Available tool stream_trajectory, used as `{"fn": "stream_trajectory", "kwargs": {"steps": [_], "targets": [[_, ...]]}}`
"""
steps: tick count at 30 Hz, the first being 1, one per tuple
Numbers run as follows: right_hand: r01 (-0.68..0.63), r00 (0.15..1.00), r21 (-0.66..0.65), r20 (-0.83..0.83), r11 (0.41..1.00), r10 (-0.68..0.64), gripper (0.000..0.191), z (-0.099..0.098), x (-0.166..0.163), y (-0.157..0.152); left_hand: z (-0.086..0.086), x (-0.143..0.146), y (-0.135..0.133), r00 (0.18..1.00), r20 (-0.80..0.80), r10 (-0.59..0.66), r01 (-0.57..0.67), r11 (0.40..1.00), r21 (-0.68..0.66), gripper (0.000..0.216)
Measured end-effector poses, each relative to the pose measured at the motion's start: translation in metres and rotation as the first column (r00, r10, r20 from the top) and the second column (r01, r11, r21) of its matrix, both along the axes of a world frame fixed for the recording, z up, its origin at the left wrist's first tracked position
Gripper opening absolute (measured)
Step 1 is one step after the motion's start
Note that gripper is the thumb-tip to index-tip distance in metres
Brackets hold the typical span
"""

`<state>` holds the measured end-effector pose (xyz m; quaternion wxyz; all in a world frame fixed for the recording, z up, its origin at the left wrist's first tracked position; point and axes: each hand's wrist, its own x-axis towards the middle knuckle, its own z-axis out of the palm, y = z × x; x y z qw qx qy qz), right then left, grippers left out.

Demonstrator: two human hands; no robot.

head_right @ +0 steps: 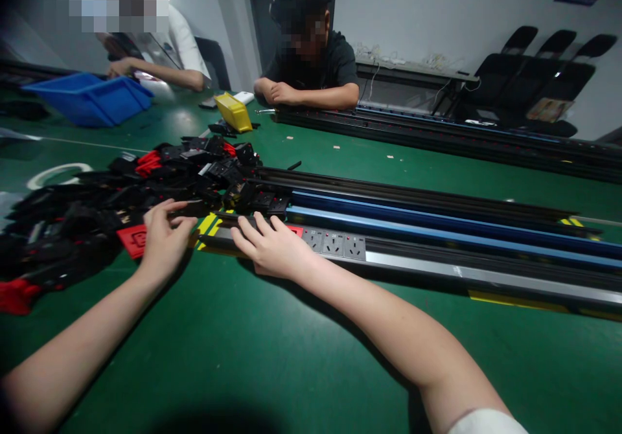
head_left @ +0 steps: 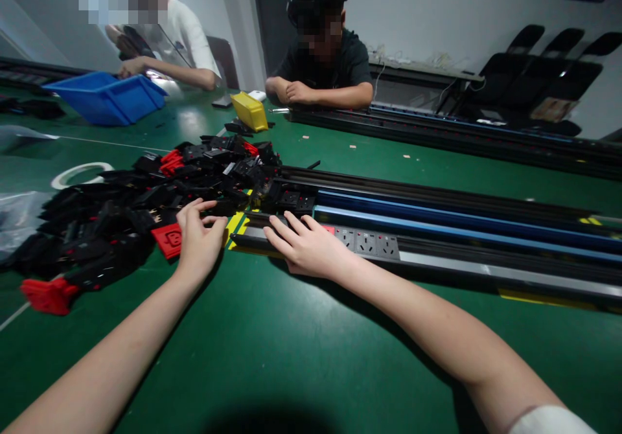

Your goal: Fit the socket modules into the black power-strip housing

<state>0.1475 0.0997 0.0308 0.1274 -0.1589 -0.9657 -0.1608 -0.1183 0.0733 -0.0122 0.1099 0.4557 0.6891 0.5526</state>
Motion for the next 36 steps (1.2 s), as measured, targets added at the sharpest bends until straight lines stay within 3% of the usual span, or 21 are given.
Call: {"fn": "stream_trajectory", "kwargs": {"steps": [15,29,36], "targets": [[0.003,1.0,0.023,-0.006,1.0,-0.003,0.057,-0.001,0.001,0.0,0.002,0.001,-0.001,1.0,-0.025,-0.001,-0.001,0.997,-0.074,0.046],[0.003,1.0,-0.003,0.014,1.0,-0.003,0.059,0.001,0.0,0.0,0.004,0.007,-0.007,0.953,-0.302,-0.036,-0.017,0.985,-0.172,0.056],[-0.009,1.0,-0.034,0.011,0.999,0.009,0.058,0.003,0.0,0.0,0.008,0.014,-0.01,0.943,-0.321,-0.09,0.001,0.963,-0.268,0.06]]}}
